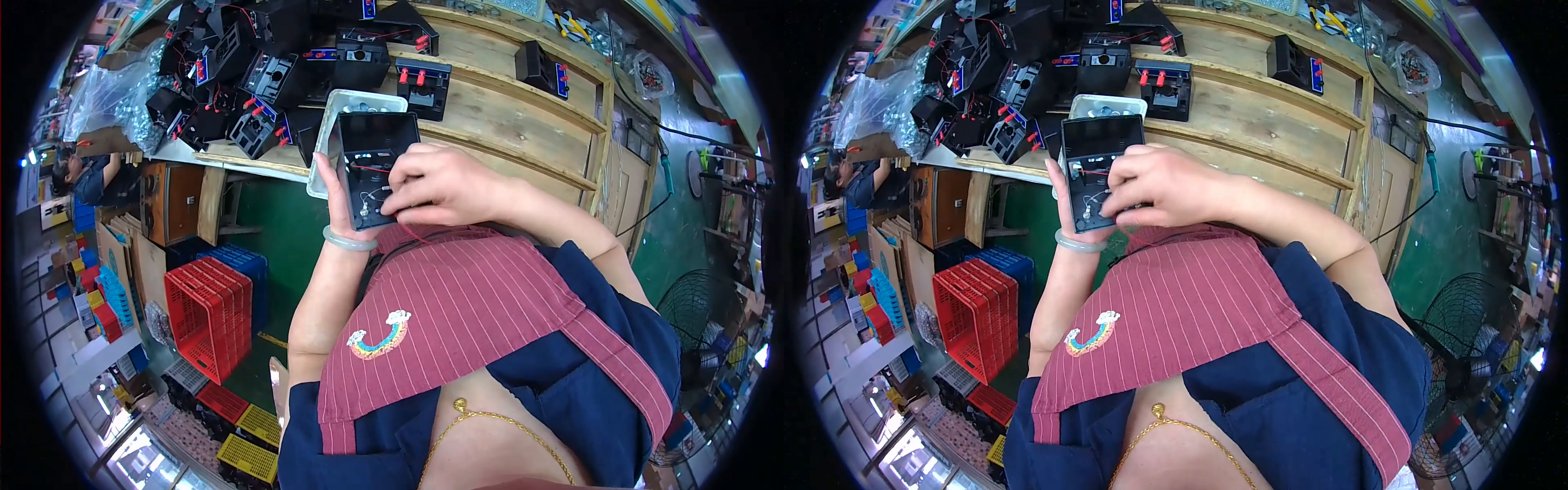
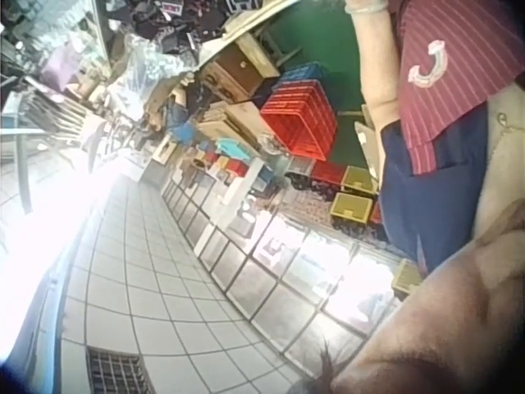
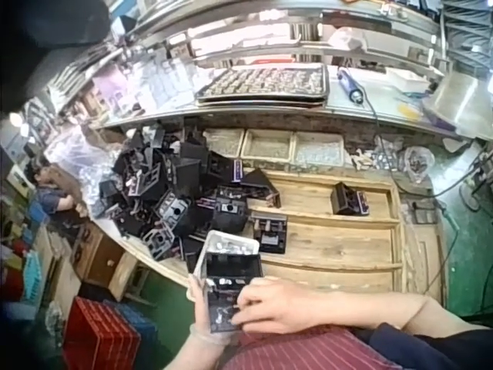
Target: Assembling small electronic components by inserting silver pins into black plastic housings.
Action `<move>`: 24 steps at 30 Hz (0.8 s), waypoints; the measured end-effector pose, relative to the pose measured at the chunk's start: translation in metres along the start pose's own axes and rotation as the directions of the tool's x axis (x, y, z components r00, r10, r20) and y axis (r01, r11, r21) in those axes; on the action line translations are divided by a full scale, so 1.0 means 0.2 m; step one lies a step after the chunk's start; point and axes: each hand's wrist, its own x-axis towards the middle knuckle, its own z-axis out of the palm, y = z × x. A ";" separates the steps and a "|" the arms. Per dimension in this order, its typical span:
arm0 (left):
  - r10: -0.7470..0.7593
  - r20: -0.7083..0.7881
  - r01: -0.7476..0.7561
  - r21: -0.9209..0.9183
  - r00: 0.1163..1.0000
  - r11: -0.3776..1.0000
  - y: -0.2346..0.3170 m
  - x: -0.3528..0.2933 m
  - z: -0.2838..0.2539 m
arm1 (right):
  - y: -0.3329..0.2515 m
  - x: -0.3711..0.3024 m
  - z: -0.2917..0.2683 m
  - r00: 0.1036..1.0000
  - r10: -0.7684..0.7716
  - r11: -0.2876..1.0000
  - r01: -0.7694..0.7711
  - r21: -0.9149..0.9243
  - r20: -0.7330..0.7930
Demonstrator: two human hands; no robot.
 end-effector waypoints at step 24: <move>-0.025 -0.156 0.041 0.102 0.988 0.994 0.00 -0.04 0.10 | -0.01 -0.07 -0.04 0.874 0.481 0.876 -0.483 -0.008 -0.070</move>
